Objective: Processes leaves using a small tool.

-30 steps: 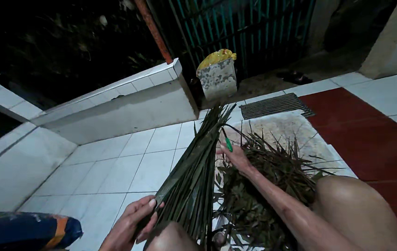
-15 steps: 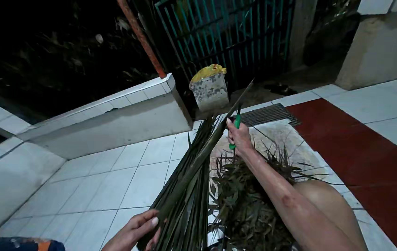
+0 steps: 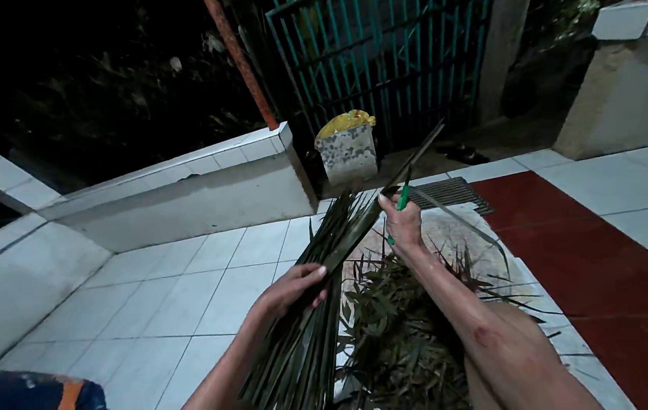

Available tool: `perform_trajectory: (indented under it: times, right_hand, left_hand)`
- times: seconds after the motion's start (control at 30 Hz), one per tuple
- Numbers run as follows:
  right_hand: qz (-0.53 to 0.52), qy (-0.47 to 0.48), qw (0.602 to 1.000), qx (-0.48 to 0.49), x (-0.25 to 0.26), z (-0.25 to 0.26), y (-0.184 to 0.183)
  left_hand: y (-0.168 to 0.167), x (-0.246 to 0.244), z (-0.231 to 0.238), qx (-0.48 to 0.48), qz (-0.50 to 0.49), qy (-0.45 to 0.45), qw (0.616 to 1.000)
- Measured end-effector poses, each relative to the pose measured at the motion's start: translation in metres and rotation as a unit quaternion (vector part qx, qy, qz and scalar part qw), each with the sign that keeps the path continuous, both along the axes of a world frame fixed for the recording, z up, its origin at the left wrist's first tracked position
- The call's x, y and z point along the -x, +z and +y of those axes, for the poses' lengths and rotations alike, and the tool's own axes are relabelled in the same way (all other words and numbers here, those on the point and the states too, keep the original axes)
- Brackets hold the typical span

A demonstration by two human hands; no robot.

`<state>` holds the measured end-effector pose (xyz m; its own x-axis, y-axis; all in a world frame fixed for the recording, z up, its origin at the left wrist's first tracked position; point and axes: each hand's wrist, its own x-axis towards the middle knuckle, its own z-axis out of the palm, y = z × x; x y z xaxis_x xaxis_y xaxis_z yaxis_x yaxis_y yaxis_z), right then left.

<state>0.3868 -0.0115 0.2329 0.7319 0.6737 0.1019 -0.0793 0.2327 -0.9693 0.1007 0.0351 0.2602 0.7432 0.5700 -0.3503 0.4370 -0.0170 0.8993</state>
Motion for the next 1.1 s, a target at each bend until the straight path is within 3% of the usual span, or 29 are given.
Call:
perform_trajectory:
  times: [0.23,0.5,0.57,0.7,1.1]
  right_hand:
    - [-0.075,0.039,0.992,0.093,0.025,0.009,-0.034]
    - [-0.183,0.122,0.957,0.189,0.023,-0.016,-0.086]
    - [-0.167,0.192,0.945,0.204,0.03,-0.021,-0.096]
    - [-0.101,0.252,0.953,0.132,0.051,-0.023,-0.117]
    - [0.065,0.223,0.972,0.048,0.097,-0.024,-0.182]
  left_hand:
    - [-0.017,-0.097,0.019,-0.038,-0.061,0.026,0.997]
    - [-0.046,-0.097,0.069,-0.057,-0.027,0.091,0.994]
    - [-0.052,-0.091,0.074,-0.063,-0.022,0.112,0.991]
    - [-0.062,-0.086,0.08,-0.044,0.012,0.133,0.99]
    - [-0.075,-0.095,0.073,0.002,0.127,0.122,0.984]
